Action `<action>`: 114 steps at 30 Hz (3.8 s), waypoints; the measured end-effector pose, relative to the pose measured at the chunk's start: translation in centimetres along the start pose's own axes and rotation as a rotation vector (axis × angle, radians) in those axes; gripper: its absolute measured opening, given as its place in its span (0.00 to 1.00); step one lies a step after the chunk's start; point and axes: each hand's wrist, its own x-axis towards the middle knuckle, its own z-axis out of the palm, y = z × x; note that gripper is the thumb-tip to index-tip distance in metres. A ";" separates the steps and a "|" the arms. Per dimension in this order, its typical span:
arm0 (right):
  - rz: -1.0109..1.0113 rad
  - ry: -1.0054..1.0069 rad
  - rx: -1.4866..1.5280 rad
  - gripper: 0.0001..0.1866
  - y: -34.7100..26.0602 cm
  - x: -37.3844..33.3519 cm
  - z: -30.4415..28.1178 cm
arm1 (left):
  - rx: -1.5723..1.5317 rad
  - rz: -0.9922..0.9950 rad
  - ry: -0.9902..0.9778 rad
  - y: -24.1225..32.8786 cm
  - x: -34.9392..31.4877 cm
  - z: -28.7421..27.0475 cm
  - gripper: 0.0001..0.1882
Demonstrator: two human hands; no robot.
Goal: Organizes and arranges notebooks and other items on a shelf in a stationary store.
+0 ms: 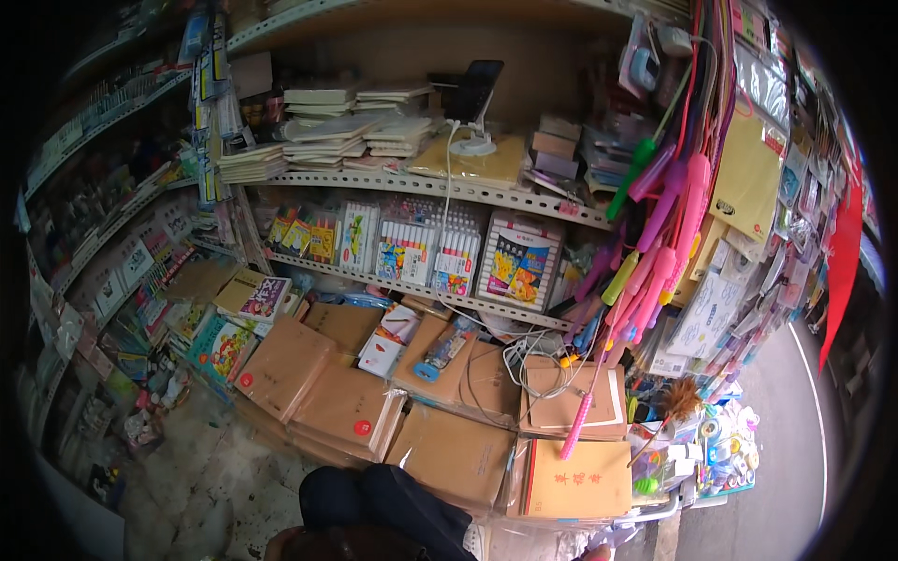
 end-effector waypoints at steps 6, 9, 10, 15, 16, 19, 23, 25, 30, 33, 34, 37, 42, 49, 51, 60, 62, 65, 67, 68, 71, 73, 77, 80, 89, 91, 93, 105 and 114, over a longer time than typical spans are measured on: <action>0.365 0.376 0.807 0.25 -1.5 0.8 -3.2 | -0.024 -0.014 0.017 0.4 0.0 0.5 0.19; 0.386 0.617 1.292 0.28 -2.8 1.5 -7.0 | 0.076 -0.013 0.096 1.5 -0.9 1.5 0.18; 0.354 0.672 1.383 0.28 -3.4 1.5 -8.6 | 0.108 -0.012 0.123 1.8 -1.1 1.7 0.17; -0.424 0.822 0.994 0.22 -11.2 0.6 -17.6 | 0.265 0.101 0.124 2.8 -1.2 2.8 0.18; -0.436 1.078 0.700 0.18 -14.5 0.4 -19.4 | 0.326 0.168 0.128 3.1 -1.4 3.2 0.18; -0.507 0.384 1.694 0.15 -25.7 -3.9 -22.3 | 0.348 0.153 0.169 5.8 -2.1 5.1 0.19; -0.701 -0.068 1.498 0.20 -41.8 -12.9 -20.5 | 0.355 0.285 -0.005 10.3 -3.8 9.0 0.27; -1.051 -0.135 1.083 0.15 -47.4 -18.6 -19.1 | 0.371 0.281 -0.189 12.4 -3.9 11.1 0.38; -1.764 -0.356 0.642 0.16 -57.3 -33.6 -14.8 | 0.160 0.400 -0.448 12.4 -4.3 15.1 0.31; -1.979 -0.688 0.626 0.17 -59.2 -38.8 -12.6 | 0.003 0.358 -0.348 11.5 -4.6 14.2 0.24; -1.973 -0.704 0.591 0.18 -59.2 -39.6 -12.1 | 0.017 0.372 -0.339 11.2 -4.7 13.0 0.21; -1.698 -1.098 0.539 0.15 -59.8 -39.2 -10.7 | -0.100 0.367 -0.225 9.8 -5.2 8.1 0.17; -1.194 -1.072 0.559 0.12 -60.0 -33.2 -9.9 | -0.454 0.424 0.145 5.9 -7.9 -3.6 0.14; -0.770 -1.006 0.663 0.13 -55.8 -24.7 -10.3 | -0.810 0.568 0.398 2.1 -8.8 -17.1 0.16; -0.754 -1.027 0.714 0.13 -54.9 -23.7 -10.4 | -1.051 0.802 0.399 5.6 -9.5 -21.0 0.17; -0.425 -1.219 1.339 0.12 -59.1 -18.7 -11.9 | -0.594 0.719 0.247 16.1 -6.8 -8.5 0.25; -0.313 -1.252 1.477 0.11 -61.3 -17.7 -12.0 | -0.384 0.532 0.019 15.4 -5.4 -1.4 0.22; -0.226 -1.273 1.563 0.10 -64.2 -16.2 -12.5 | -0.039 0.241 -0.296 14.7 -4.6 8.6 0.18; -0.187 -1.306 1.602 0.09 -65.5 -15.6 -12.5 | 0.155 0.128 -0.486 14.4 -4.4 14.1 0.17; -0.237 -1.397 1.630 0.09 -66.3 -15.2 -12.4 | 0.208 0.035 -0.540 14.2 -4.5 16.2 0.18; -0.196 -1.418 1.710 0.08 -69.3 -14.4 -13.4 | 0.350 -0.119 -0.767 13.1 -4.0 21.8 0.19; -0.181 -1.388 1.771 0.09 -71.2 -14.7 -14.0 | 0.390 -0.300 -0.825 11.9 -3.2 24.8 0.20; -0.143 -1.446 1.879 0.09 -74.3 -16.4 -14.7 | 0.320 -0.406 -0.974 8.6 -1.5 29.7 0.25; 0.039 -1.460 1.932 0.09 -76.4 -17.8 -15.0 | 0.124 -0.414 -1.041 7.1 0.0 31.9 0.32; 0.103 -1.494 1.975 0.07 -79.6 -23.1 -14.0 | -0.252 -0.282 -1.325 7.4 -1.0 33.2 0.58; 0.325 -1.504 1.989 0.07 -80.4 -24.2 -14.1 | -0.227 -0.239 -1.290 7.9 -1.6 33.2 0.62; 0.298 -1.530 2.013 0.07 -81.1 -25.0 -14.2 | -0.335 -0.134 -1.184 8.2 -1.9 33.2 0.62; -0.271 -1.189 1.680 0.08 -81.7 -26.1 -12.8 | -0.655 -0.404 -1.157 7.9 -1.2 32.3 0.37; -1.470 0.019 0.555 0.09 -78.5 -30.1 -11.6 | -0.350 -0.192 -0.922 8.4 -2.4 33.9 0.42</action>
